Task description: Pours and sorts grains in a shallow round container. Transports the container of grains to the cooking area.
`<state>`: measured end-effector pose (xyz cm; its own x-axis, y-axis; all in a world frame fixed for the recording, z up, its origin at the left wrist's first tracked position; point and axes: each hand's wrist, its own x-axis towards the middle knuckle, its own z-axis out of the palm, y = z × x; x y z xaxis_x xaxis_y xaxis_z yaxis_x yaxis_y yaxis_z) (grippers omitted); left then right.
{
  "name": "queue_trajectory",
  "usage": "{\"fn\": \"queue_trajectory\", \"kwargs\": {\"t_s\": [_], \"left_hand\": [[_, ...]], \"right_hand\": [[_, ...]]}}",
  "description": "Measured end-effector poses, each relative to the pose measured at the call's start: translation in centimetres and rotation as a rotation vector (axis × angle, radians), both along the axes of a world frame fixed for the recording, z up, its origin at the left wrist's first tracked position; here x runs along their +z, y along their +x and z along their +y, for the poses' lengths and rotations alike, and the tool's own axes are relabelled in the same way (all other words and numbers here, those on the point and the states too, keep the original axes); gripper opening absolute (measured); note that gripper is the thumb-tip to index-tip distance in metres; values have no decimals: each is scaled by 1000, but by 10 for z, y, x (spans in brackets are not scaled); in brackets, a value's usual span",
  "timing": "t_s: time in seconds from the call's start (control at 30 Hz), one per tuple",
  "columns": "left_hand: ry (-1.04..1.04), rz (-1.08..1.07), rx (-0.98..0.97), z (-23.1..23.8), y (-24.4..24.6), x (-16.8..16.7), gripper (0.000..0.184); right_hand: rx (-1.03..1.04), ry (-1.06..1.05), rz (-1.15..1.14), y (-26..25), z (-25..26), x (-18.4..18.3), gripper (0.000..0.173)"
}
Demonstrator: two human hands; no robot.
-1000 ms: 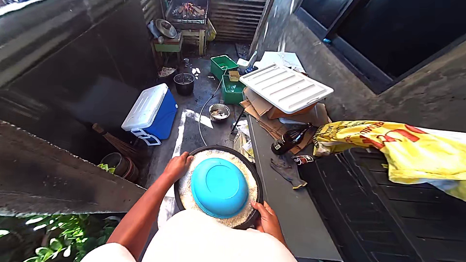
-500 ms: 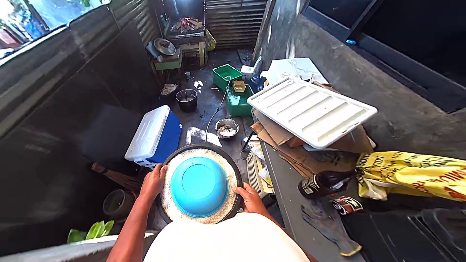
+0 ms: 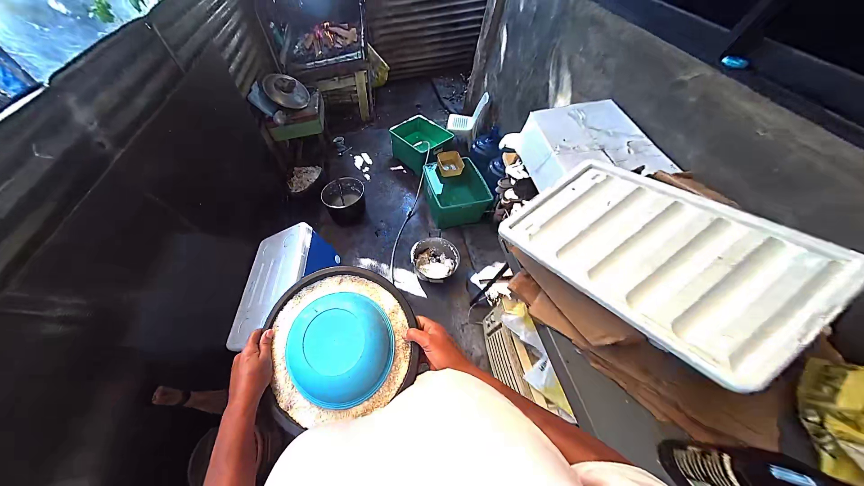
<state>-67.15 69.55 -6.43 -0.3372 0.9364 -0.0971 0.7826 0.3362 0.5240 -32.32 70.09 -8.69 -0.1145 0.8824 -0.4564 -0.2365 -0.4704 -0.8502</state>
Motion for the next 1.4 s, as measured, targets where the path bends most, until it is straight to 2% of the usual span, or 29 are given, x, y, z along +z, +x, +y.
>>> {"fn": "queue_trajectory", "kwargs": {"t_s": [0.17, 0.33, 0.57, 0.8, 0.93, 1.13, 1.3, 1.4], "left_hand": [[-8, 32, -56, 120, -43, 19, 47], [-53, 12, -154, 238, -50, 19, 48], [-98, 16, -258, 423, -23, 3, 48], [-40, 9, -288, 608, 16, 11, 49], [-101, -7, -277, 685, 29, 6, 48], [-95, -22, -250, 814, 36, -6, 48], [-66, -12, -278, 953, 46, -7, 48], [-94, 5, -321, 1031, 55, 0, 49]], "right_hand": [[-51, 14, -8, -41, 101, 6, 13], [-185, -17, 33, -52, 183, -2, 14], [-343, -16, 72, -37, 328, -18, 14], [-335, 38, 10, 2, 508, 0, 17], [-329, -21, 25, 16, 584, -2, 17], [-316, 22, 45, 25, 722, -12, 15], [-338, 49, 25, 31, 857, -17, 15], [-375, 36, 30, 38, 919, -12, 18]]}}
